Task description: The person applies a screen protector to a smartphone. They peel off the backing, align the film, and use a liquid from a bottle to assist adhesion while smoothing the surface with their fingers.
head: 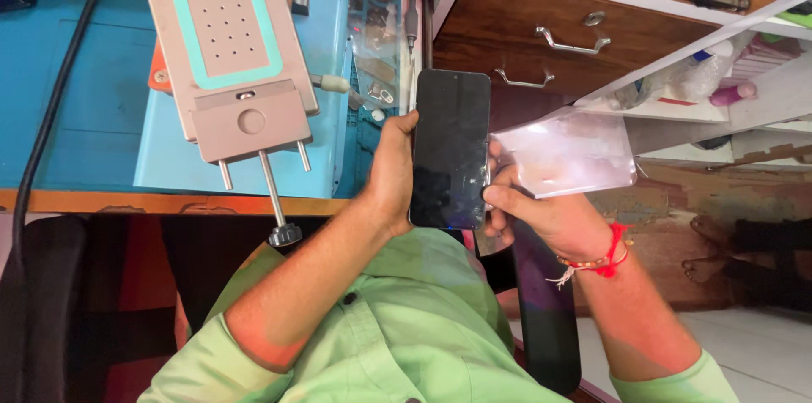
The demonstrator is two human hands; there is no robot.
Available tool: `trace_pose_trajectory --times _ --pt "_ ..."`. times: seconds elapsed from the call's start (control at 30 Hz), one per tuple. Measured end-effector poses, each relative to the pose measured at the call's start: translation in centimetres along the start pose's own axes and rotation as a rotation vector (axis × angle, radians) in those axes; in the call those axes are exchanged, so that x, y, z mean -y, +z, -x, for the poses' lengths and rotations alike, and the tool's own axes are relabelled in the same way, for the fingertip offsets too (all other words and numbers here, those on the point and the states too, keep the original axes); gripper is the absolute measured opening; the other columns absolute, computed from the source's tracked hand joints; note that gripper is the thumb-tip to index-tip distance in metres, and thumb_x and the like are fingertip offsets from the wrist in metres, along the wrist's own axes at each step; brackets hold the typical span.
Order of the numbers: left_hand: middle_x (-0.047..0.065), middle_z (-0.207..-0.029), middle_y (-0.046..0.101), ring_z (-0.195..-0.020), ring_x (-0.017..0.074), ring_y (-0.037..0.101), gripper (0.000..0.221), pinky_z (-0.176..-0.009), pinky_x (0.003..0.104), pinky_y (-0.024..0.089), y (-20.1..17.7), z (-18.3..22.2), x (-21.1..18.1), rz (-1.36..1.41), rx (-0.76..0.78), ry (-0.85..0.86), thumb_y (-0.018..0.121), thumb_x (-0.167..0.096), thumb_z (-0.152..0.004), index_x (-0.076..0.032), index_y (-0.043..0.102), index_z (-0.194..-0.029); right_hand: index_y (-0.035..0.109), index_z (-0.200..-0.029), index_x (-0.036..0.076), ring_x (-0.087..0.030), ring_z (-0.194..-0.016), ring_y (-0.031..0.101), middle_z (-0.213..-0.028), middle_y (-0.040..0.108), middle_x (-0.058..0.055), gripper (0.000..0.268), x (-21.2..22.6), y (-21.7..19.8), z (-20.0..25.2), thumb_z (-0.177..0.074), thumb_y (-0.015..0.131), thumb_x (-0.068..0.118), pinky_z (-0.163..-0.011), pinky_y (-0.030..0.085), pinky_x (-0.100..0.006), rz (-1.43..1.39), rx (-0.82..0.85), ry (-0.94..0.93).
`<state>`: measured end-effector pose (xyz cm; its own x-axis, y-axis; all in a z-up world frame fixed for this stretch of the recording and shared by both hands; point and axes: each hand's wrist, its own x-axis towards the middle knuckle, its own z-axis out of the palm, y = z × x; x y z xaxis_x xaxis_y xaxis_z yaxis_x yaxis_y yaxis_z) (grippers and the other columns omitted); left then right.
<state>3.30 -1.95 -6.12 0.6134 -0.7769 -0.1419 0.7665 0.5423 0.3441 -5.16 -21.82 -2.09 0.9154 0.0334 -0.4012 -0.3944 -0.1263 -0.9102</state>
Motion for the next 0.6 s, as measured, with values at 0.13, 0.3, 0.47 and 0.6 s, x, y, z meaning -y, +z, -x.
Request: trace_pose_trajectory --times 0.13,0.3,0.47,0.6 --pt "0.017 -0.103 0.071 -0.09 0.0303 0.071 0.071 -0.083 0.045 0.061 -0.1 -0.1 0.1 -0.042 -0.019 0.003 0.016 -0.048 -0.102 0.003 0.063 -0.117 0.066 -0.083 0.0 -0.022 -0.059 0.071 -0.065 0.066 -0.01 0.013 -0.8 0.5 0.3 -0.092 0.07 0.009 -0.044 0.053 -0.031 -0.053 -0.071 0.009" --pt "0.017 -0.106 0.072 -0.09 0.0297 0.071 0.07 -0.085 0.045 0.06 0.1 -0.2 0.2 -0.047 -0.084 -0.004 0.016 -0.047 -0.101 0.001 0.063 -0.119 0.068 -0.082 -0.001 -0.019 -0.06 0.069 -0.066 0.066 -0.009 0.02 -1.5 0.7 0.5 -0.095 0.069 0.015 -0.045 0.052 -0.03 -0.03 -0.096 -0.006" --pt "0.018 -0.107 0.071 -0.091 0.0298 0.071 0.07 -0.086 0.046 0.06 -0.1 -0.3 0.1 -0.07 -0.112 -0.028 0.015 -0.047 -0.1 0.001 0.062 -0.122 0.065 -0.081 0.0 -0.018 -0.061 0.068 -0.066 0.065 -0.007 0.024 -1.4 0.3 0.6 -0.096 0.068 0.018 -0.048 0.052 -0.03 -0.024 -0.025 0.02" --pt "0.018 -0.109 0.071 -0.093 0.03 0.07 0.069 -0.087 0.046 0.06 -0.5 -0.5 0.4 -0.033 -0.055 -0.043 0.015 -0.047 -0.101 0.001 0.06 -0.124 0.063 -0.08 0.001 -0.018 -0.061 0.068 -0.064 0.061 -0.006 0.024 -1.2 -0.4 0.2 -0.096 0.067 0.018 -0.05 0.052 -0.03 -0.017 0.064 0.057"
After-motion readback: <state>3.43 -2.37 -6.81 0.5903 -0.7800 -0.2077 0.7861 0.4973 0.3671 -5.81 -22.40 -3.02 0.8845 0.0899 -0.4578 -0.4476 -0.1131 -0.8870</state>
